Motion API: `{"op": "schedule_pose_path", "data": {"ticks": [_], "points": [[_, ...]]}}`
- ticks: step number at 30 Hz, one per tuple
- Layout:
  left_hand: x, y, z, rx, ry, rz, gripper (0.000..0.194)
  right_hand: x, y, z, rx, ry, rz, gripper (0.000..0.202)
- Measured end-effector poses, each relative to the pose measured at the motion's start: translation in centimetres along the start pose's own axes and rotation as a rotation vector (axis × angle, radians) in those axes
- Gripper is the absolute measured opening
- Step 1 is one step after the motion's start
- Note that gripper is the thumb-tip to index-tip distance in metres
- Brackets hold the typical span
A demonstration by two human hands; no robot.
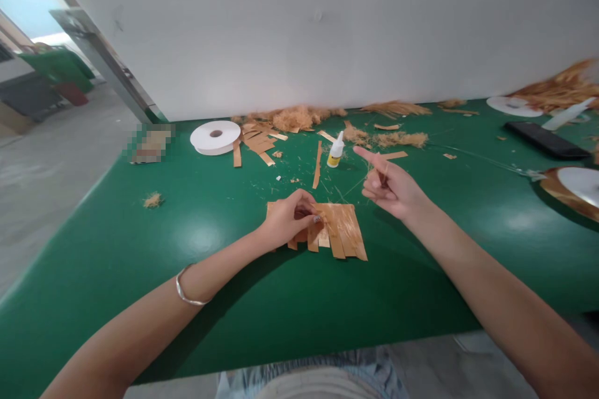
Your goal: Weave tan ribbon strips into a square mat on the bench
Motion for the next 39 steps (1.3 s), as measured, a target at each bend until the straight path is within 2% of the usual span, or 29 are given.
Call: {"op": "schedule_pose_path", "data": {"ticks": [2, 5, 7, 9, 14, 17, 21, 25, 30, 36, 39], "points": [[0.1, 0.0, 0.0, 0.003, -0.001, -0.006, 0.02, 0.0, 0.0, 0.0, 0.001, -0.023, 0.027, 0.058], [0.3, 0.0, -0.1, 0.002, -0.005, -0.004, 0.021, 0.0, 0.3, 0.2, -0.03, -0.128, 0.17, 0.082], [0.4, 0.0, -0.1, 0.001, -0.003, 0.003, 0.021, 0.0, 0.5, 0.5, -0.082, -0.21, 0.297, 0.09], [0.4, 0.0, -0.1, 0.001, 0.0, 0.017, 0.021, 0.1, 0.8, 0.9, -0.162, -0.298, 0.457, 0.085], [0.1, 0.1, -0.1, 0.004, 0.014, 0.045, 0.021, -0.2, 1.4, 1.8, -0.326, -0.515, 0.912, 0.057], [0.0, 0.1, -0.1, 0.002, 0.013, 0.049, 0.022, -0.4, 1.3, 2.0, -0.46, -0.537, 1.016, 0.057], [-0.1, 0.2, 0.0, 0.009, 0.003, 0.066, 0.022, -0.3, 0.9, 1.9, -0.592, -0.54, 1.068, 0.067], [0.0, 0.1, 0.0, 0.0, 0.003, 0.052, 0.022, 0.0, 0.9, 2.0, -0.578, -0.502, 0.958, 0.069], [0.0, 0.1, 0.0, -0.004, -0.012, 0.024, 0.022, 0.5, 0.8, 1.8, -0.456, -0.314, 0.617, 0.068], [-0.2, 0.1, 0.0, -0.005, -0.011, -0.006, 0.02, -0.1, 0.8, 0.3, -0.117, -0.03, 0.048, 0.066], [-0.2, 0.1, 0.0, -0.005, -0.009, -0.004, 0.02, -0.5, 0.7, -0.1, -0.035, 0.069, -0.138, 0.056]]}}
Point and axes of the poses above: each hand's wrist, its own z-axis away from the middle knuckle, its own y-axis out of the palm, x = y × z, the point moved 2 cm from there along -z, towards the middle knuckle, and after that the axes turned 15 degrees about z, right-handed, at the moved point
